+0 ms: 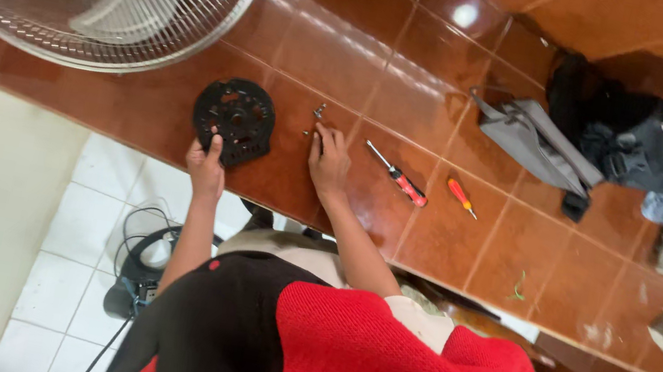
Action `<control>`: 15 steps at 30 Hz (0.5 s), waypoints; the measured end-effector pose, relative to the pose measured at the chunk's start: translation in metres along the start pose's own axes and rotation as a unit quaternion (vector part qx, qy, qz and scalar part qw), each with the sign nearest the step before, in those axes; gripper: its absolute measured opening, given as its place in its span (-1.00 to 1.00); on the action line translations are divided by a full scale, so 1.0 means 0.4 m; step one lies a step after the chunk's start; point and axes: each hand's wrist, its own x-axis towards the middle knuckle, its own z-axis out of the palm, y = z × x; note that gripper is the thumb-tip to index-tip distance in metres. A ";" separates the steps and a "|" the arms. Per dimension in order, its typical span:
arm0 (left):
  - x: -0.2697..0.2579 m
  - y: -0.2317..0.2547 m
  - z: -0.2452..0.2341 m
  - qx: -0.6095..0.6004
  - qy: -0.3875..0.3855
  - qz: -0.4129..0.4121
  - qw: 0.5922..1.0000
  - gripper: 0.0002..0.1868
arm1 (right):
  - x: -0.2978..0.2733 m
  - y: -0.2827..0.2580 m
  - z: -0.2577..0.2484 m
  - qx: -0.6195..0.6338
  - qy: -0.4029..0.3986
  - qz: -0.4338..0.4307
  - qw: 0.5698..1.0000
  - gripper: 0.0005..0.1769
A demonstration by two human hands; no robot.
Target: The person assembles a fan motor by attaching a black plastic component to the motor housing using a screwdriver and screws. They align the parts, insert screws, and tighten them to secure the assembly.
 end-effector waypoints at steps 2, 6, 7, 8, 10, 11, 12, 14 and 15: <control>-0.004 -0.012 0.002 0.013 0.018 0.017 1.000 -0.74 | -0.001 -0.001 -0.001 -0.038 -0.025 0.012 0.999 -0.64; 0.001 -0.014 -0.005 0.037 0.022 0.041 0.998 -0.72 | 0.000 0.013 0.025 -0.065 -0.029 0.002 0.997 -0.51; 0.000 -0.014 -0.004 0.040 0.025 0.036 0.998 -0.73 | 0.002 0.020 0.032 -0.079 -0.031 0.010 0.996 -0.50; -0.004 -0.012 -0.003 0.043 0.029 0.031 0.998 -0.74 | 0.002 0.026 0.037 -0.092 -0.035 0.017 0.995 -0.49; -0.011 -0.004 0.001 0.048 0.030 0.033 0.998 -0.74 | 0.004 0.033 0.049 -0.103 -0.054 0.032 0.993 -0.47; -0.011 0.001 0.004 0.051 0.028 0.041 0.997 -0.74 | 0.009 0.036 0.057 -0.102 -0.071 0.040 0.991 -0.47; -0.013 0.001 0.010 0.054 0.024 0.045 0.997 -0.74 | 0.009 0.041 0.058 -0.104 -0.087 0.051 0.989 -0.46; -0.014 0.002 0.016 0.056 0.036 0.042 0.997 -0.72 | 0.005 0.047 0.061 -0.106 -0.067 0.030 0.992 -0.44; -0.016 -0.002 0.019 0.057 0.042 0.039 0.997 -0.71 | 0.001 0.051 0.059 -0.108 -0.057 0.020 0.992 -0.43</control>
